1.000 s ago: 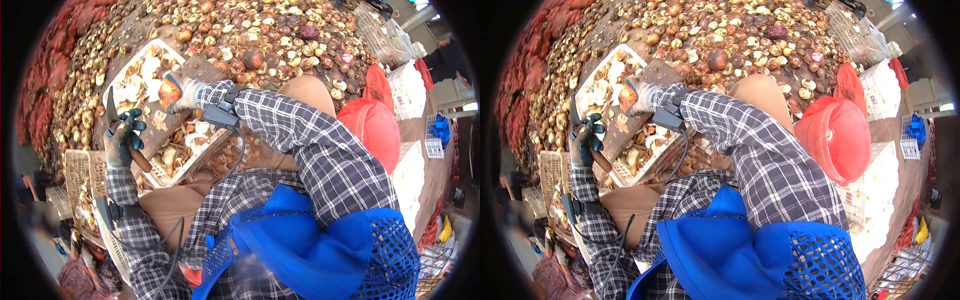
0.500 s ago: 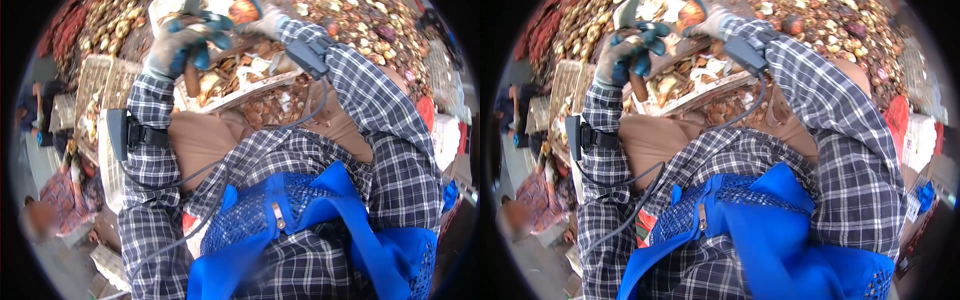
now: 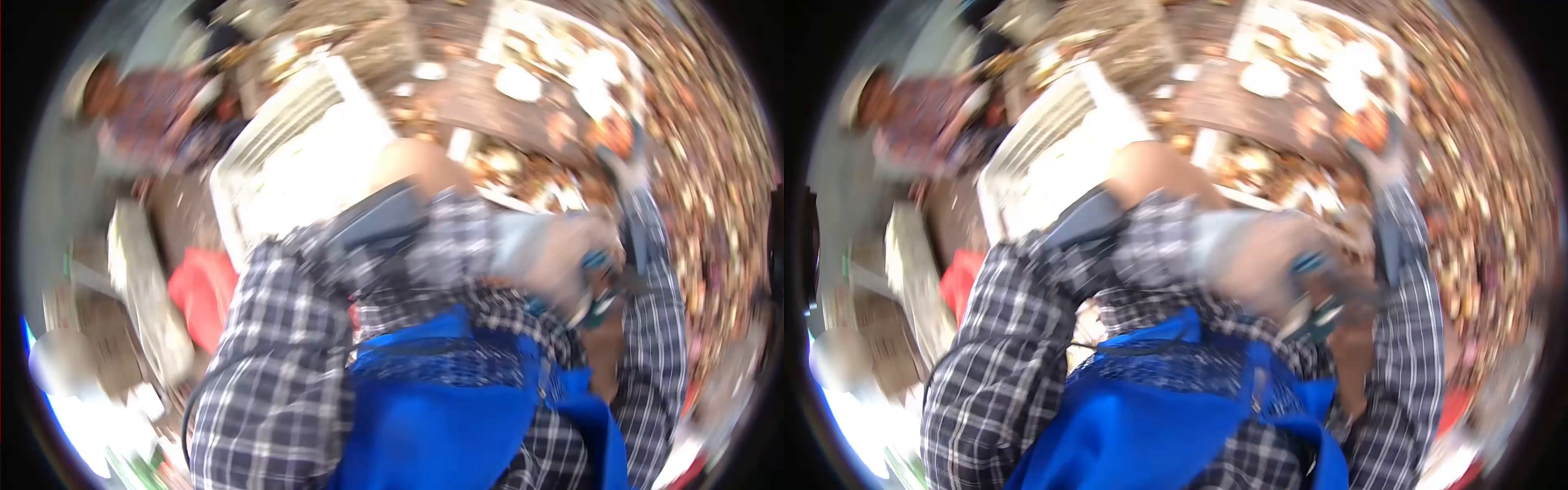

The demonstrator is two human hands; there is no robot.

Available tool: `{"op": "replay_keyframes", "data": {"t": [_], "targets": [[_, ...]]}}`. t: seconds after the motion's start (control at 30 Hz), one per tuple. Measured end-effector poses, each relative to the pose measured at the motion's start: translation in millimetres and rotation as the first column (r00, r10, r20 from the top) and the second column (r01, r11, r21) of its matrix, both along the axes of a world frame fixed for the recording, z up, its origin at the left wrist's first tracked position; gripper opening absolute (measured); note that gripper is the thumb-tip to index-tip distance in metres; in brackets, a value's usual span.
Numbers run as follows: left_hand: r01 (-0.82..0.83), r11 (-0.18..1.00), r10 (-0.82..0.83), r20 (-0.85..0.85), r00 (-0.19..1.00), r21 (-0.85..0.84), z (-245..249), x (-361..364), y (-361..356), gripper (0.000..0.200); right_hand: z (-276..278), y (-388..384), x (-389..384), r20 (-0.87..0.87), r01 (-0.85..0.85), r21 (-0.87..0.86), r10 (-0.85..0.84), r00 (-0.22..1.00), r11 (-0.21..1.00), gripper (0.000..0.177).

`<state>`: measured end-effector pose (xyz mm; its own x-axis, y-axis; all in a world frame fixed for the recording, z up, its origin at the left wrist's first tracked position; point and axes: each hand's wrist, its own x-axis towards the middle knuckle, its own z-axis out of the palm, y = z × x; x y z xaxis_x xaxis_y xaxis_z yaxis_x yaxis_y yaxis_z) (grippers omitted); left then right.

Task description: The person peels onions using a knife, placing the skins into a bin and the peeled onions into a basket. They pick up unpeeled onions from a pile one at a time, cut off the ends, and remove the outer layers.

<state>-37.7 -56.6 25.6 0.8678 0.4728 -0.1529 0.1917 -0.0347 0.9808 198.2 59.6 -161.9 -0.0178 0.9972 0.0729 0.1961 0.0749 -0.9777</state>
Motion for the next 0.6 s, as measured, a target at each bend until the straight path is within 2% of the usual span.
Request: {"op": "replay_keyframes", "data": {"t": [0.03,0.07,0.1,0.13,0.17,0.23,0.33,0.4,0.43,0.47,0.53,0.6], "targets": [[-0.195,0.977,0.206,-0.143,0.968,0.084,0,1,18,0.033,-14,14,18,0.141,-0.062,-0.006,0.062,0.988,0.998,0.090],[-0.288,0.956,0.280,-0.116,0.953,-0.054,-15,-5,41,0.029,9,14,20,0.448,-0.173,0.111,0.106,0.888,0.979,0.084],[-0.294,0.954,0.286,-0.119,0.951,-0.058,-20,-11,63,0.024,-10,15,27,0.527,-0.074,0.188,-0.038,0.849,0.979,0.086],[-0.300,0.952,0.291,-0.121,0.949,-0.061,-26,-18,85,0.019,-25,22,37,0.607,0.017,0.130,-0.093,0.789,0.991,0.089],[-0.306,0.950,0.296,-0.124,0.947,-0.065,-32,-25,109,0.015,-10,15,30,0.672,0.080,0.083,-0.115,0.732,0.993,0.093],[-0.292,0.938,0.298,0.002,0.955,-0.186,-40,-50,144,0.013,9,6,17,0.679,0.129,0.034,-0.118,0.725,0.991,0.100],[-0.550,0.835,0.546,-0.139,0.826,0.008,-46,-57,175,0.013,29,-3,2,0.539,0.162,-0.040,-0.115,0.834,0.986,0.097],[-0.587,0.805,0.584,-0.059,0.809,-0.083,-52,-72,181,0.015,0,6,16,0.411,0.118,0.051,-0.129,0.902,0.992,0.089],[-0.609,0.791,0.606,-0.056,0.793,-0.061,-52,-77,180,0.015,-5,12,21,0.401,0.080,0.085,-0.108,0.910,0.993,0.088],[-0.623,0.781,0.621,-0.048,0.782,-0.041,-55,-81,180,0.016,-3,11,18,0.394,0.050,0.118,-0.093,0.914,0.992,0.086],[-0.615,0.773,0.619,-0.028,0.785,-0.154,-76,-92,188,0.017,4,7,18,0.470,0.119,0.050,-0.129,0.873,0.992,0.089],[-0.655,0.752,0.654,-0.040,0.755,-0.076,-79,-111,181,0.019,-5,13,26,0.551,0.118,0.083,-0.144,0.822,0.990,0.089]]}}
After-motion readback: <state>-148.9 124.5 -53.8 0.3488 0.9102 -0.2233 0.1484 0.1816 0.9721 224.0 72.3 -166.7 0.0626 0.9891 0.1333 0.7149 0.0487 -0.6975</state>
